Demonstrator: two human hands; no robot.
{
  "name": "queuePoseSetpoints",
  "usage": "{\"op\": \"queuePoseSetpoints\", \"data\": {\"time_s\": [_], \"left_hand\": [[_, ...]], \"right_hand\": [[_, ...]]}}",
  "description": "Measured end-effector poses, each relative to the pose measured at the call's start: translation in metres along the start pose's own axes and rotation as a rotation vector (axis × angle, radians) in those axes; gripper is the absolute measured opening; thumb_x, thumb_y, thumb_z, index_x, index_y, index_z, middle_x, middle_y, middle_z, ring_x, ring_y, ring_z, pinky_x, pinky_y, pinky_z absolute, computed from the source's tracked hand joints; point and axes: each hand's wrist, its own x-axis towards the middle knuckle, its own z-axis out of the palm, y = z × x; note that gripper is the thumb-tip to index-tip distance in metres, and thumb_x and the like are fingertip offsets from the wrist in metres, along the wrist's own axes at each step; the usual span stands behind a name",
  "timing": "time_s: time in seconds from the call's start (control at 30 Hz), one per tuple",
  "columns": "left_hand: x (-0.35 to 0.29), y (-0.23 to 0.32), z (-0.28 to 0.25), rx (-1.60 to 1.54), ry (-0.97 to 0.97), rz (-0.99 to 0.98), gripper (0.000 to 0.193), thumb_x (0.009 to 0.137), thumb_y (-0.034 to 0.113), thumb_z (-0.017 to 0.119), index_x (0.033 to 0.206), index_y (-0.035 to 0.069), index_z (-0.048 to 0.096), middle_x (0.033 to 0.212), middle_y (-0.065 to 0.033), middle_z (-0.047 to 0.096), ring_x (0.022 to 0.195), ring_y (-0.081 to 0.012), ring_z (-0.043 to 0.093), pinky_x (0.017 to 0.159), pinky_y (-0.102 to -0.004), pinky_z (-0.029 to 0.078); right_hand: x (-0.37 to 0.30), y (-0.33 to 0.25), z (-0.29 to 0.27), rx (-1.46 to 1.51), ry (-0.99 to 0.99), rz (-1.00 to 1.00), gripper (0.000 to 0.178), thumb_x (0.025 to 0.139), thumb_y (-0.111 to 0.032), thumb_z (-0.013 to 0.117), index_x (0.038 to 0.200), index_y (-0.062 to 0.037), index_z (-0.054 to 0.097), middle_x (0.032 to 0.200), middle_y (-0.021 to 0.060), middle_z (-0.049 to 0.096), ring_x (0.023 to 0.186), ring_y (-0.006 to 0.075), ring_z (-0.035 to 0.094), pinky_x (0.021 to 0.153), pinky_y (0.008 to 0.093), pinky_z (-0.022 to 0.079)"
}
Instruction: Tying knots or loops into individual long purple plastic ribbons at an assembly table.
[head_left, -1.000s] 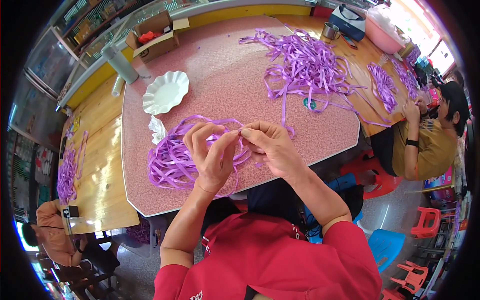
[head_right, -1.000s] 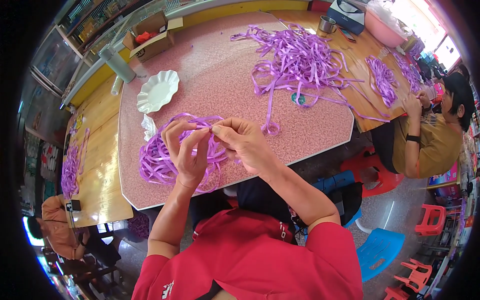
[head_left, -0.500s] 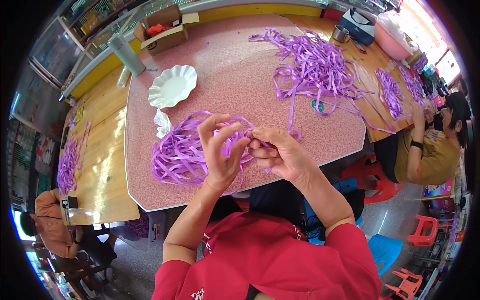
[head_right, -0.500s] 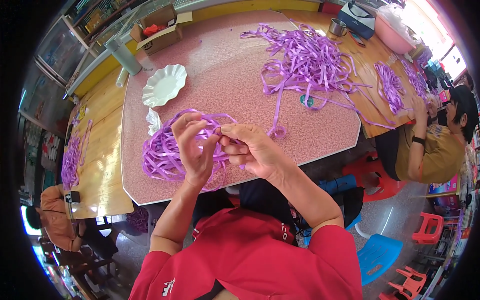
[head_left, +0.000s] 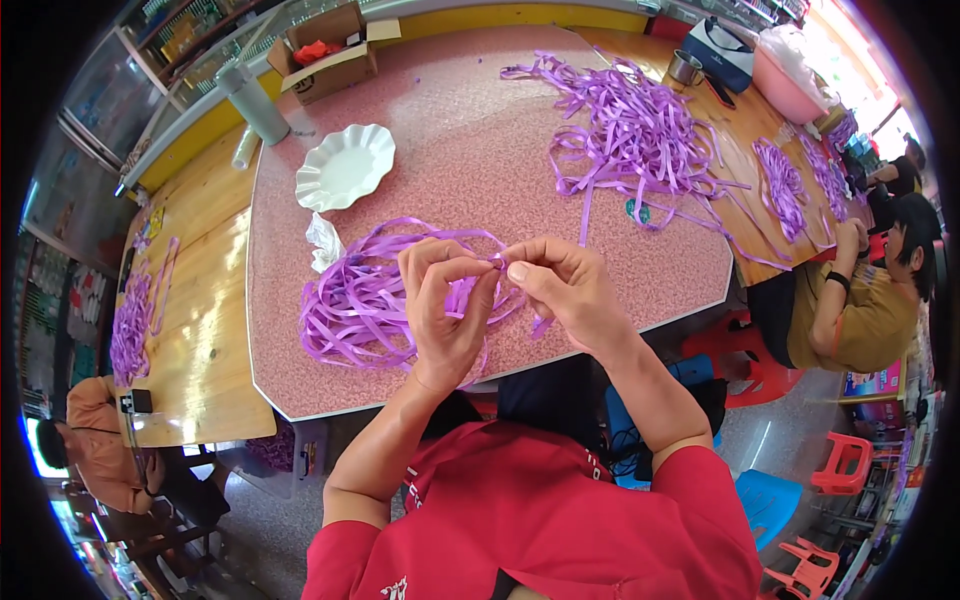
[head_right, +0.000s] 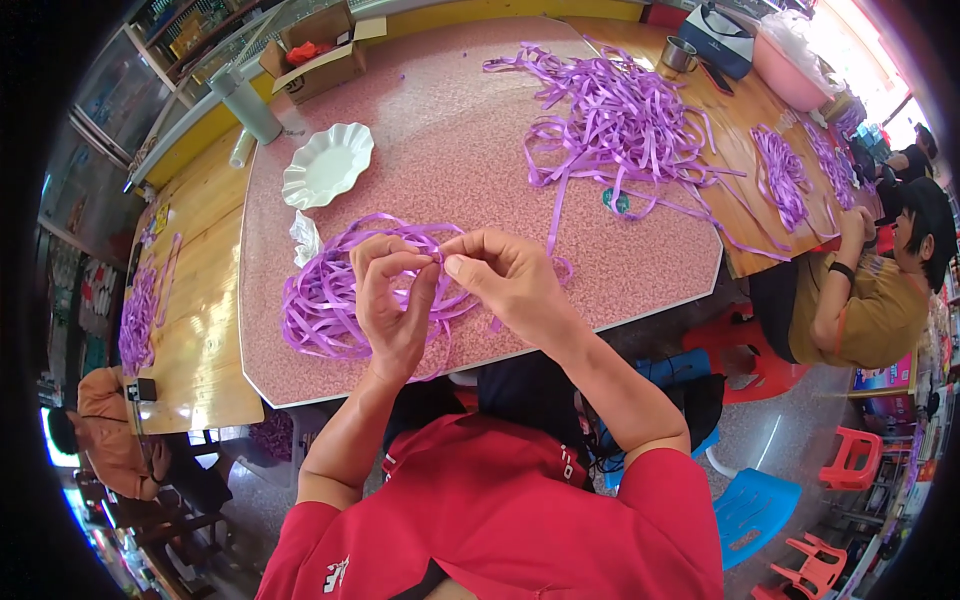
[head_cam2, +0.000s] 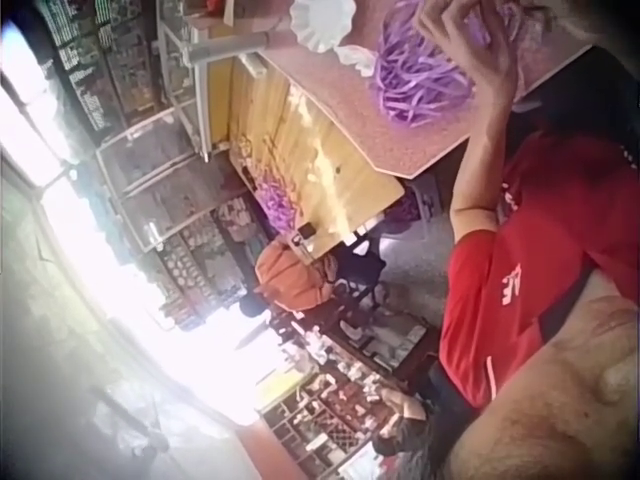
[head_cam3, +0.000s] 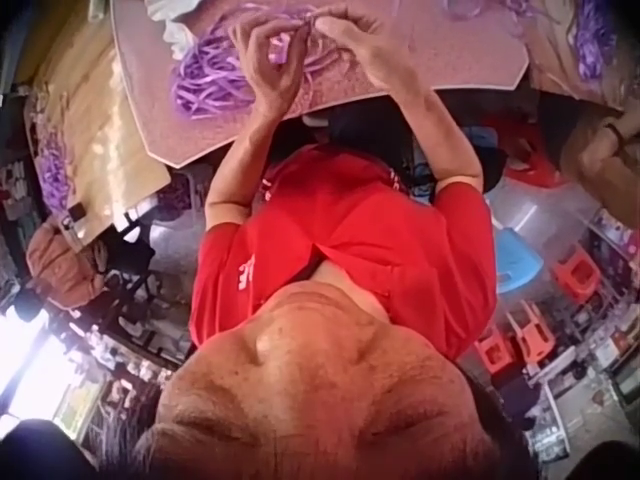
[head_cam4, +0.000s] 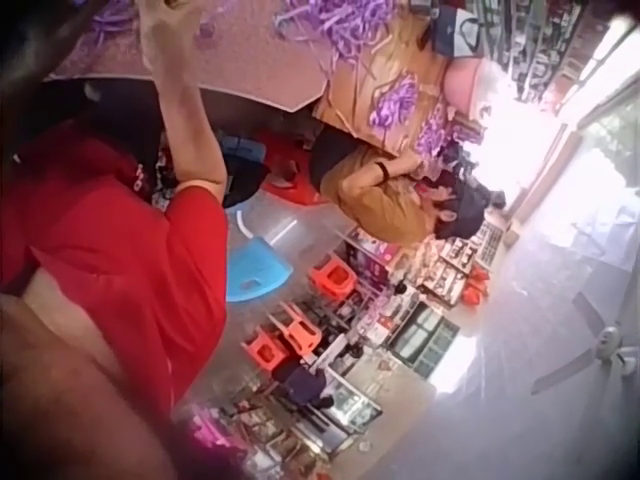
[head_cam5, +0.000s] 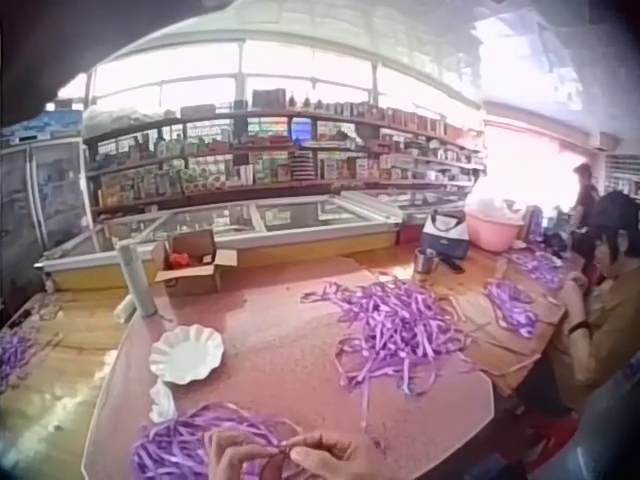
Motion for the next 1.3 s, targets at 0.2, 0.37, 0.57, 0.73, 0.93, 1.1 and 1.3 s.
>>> {"op": "queuePoseSetpoints", "data": {"time_s": [0.2,0.37,0.57,0.73,0.93,1.1,1.3], "left_hand": [[-0.007,-0.001,0.0,-0.268,-0.045,-0.196,0.018,0.079,0.003,0.076,0.092,0.007,0.063,0.096,-0.0082,0.058,0.095,-0.0239,0.052,0.085,-0.0357,0.041],[-0.011,-0.004,-0.001,-0.329,-0.056,-0.229,0.017,0.08,0.004,0.076,0.091,0.006,0.063,0.097,-0.0084,0.058,0.095,-0.0232,0.053,0.086,-0.0353,0.042],[-0.007,-0.002,-0.001,-0.241,-0.108,-0.139,0.019,0.078,0.003,0.077,0.092,0.007,0.064,0.095,-0.0072,0.06,0.094,-0.0243,0.053,0.084,-0.037,0.042],[-0.006,0.001,-0.001,-0.173,-0.138,-0.078,0.022,0.076,0.002,0.077,0.091,0.008,0.063,0.094,-0.0068,0.061,0.093,-0.0253,0.054,0.082,-0.0378,0.042],[-0.003,0.001,-0.004,-0.222,-0.162,-0.107,0.02,0.078,0.005,0.078,0.091,0.008,0.063,0.096,-0.0073,0.061,0.093,-0.0251,0.055,0.083,-0.0376,0.042],[-0.006,-0.004,-0.004,-0.288,-0.196,-0.169,0.018,0.08,0.008,0.078,0.09,0.007,0.063,0.096,-0.0079,0.061,0.093,-0.0255,0.055,0.085,-0.0373,0.042],[0.002,0.002,-0.005,-0.24,-0.243,-0.11,0.027,0.08,0.01,0.078,0.101,0.008,0.061,0.099,-0.0091,0.062,0.101,-0.0274,0.056,0.092,-0.0415,0.04]], "right_hand": [[-0.002,-0.004,0.002,-0.47,0.064,-0.257,0.013,0.091,-0.007,0.069,0.101,0.0002,0.071,0.076,-0.0044,0.057,0.069,0.0008,0.05,0.059,0.0184,0.039],[-0.005,-0.011,-0.003,-0.502,0.048,-0.162,0.011,0.089,-0.009,0.072,0.096,-0.0007,0.073,0.078,-0.004,0.057,0.068,0.0014,0.05,0.058,0.0191,0.038],[0.0,-0.009,-0.017,-0.428,-0.072,-0.115,0.012,0.089,-0.009,0.072,0.098,-0.0003,0.072,0.08,-0.0038,0.059,0.068,0.0011,0.05,0.058,0.0192,0.039],[-0.001,-0.016,-0.017,-0.367,-0.12,0.06,0.011,0.091,-0.008,0.069,0.1,-0.0006,0.07,0.079,-0.0049,0.061,0.066,0.0002,0.049,0.057,0.0184,0.038],[-0.002,-0.024,-0.017,-0.423,-0.085,0.063,0.015,0.092,-0.011,0.068,0.102,-0.0007,0.072,0.067,-0.0077,0.057,0.062,0.0001,0.048,0.053,0.0194,0.038],[-0.001,-0.023,-0.027,-0.409,-0.137,-0.03,0.015,0.091,-0.012,0.07,0.1,-0.0007,0.073,0.072,-0.0066,0.059,0.065,0.0003,0.049,0.055,0.0197,0.039],[-0.004,-0.027,-0.028,-0.492,-0.093,0.013,0.011,0.089,-0.01,0.071,0.095,-0.0006,0.074,0.077,-0.0038,0.057,0.067,0.0014,0.047,0.057,0.0208,0.036]]}}
